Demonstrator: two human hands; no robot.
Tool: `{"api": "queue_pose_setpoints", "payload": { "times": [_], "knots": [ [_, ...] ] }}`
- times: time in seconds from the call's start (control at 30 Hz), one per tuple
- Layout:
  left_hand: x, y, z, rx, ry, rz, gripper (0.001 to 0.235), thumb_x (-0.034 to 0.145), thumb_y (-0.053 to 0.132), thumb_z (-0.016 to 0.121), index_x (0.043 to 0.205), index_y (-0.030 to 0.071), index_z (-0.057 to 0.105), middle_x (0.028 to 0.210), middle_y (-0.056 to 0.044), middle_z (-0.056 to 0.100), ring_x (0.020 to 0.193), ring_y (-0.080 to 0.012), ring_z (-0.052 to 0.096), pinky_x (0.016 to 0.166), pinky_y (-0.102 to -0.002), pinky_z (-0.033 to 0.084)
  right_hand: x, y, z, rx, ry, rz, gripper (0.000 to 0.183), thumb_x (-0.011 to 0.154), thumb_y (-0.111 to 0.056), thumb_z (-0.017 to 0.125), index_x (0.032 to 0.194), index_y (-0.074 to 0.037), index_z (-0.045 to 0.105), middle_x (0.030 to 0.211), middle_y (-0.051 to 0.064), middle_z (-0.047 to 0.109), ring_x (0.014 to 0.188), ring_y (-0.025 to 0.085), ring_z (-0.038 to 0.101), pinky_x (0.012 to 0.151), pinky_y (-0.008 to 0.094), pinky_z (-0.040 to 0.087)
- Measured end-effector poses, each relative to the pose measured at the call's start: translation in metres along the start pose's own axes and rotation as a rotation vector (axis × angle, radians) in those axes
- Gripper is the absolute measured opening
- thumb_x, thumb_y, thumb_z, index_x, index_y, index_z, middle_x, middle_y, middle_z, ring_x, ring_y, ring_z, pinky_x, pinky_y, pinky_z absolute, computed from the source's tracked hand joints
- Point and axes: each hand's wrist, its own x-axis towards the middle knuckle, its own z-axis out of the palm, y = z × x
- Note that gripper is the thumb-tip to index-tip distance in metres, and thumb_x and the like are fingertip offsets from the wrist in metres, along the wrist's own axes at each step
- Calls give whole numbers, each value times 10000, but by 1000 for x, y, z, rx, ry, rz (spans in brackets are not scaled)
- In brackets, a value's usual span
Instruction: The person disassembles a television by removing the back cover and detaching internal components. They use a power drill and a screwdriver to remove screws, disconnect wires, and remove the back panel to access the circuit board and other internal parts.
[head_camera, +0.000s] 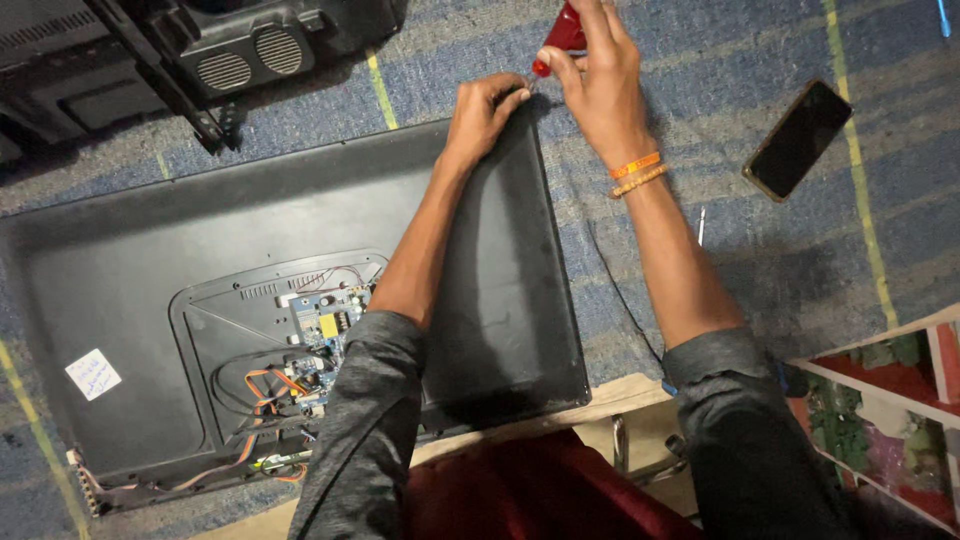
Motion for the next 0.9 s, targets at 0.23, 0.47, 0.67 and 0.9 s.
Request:
{"api": "queue_pose_setpoints", "payload": {
  "times": [0.23,0.47,0.67,0.9],
  "knots": [
    [-1,-3,-1,-25,31,80,153,941,119,749,1018,-12,733,914,-159,756,792,-242,734,739,-346,560,2,1,4,-31,-6,-42,516,1070,11,767,1486,5,463,1357,205,572,1077,336,746,830,317,638],
    [-1,-14,3,-42,33,23,141,947,79,722,1067,7,739,948,-151,769,834,-219,753,769,-332,572,18,-11,-10,-400,-93,1,501,991,-283,908,1255,-6,585,1001,174,693,837,329,725,673,420,576],
    [3,-37,4,-269,87,-123,231,995,38,611,1192,30,731,1045,-84,800,944,-174,760,863,-319,598,39,-3,-11,-627,-230,-90,361,961,-335,878,1013,-30,692,848,145,704,765,352,693,661,461,536],
    [1,-31,-1,-264,-119,-3,369,975,91,685,1328,5,619,1201,-134,742,1110,-215,694,978,-354,524,68,4,-18,-369,-655,-7,131,915,-51,738,1042,-39,709,918,105,738,798,254,713,665,400,545]
  ]
}}
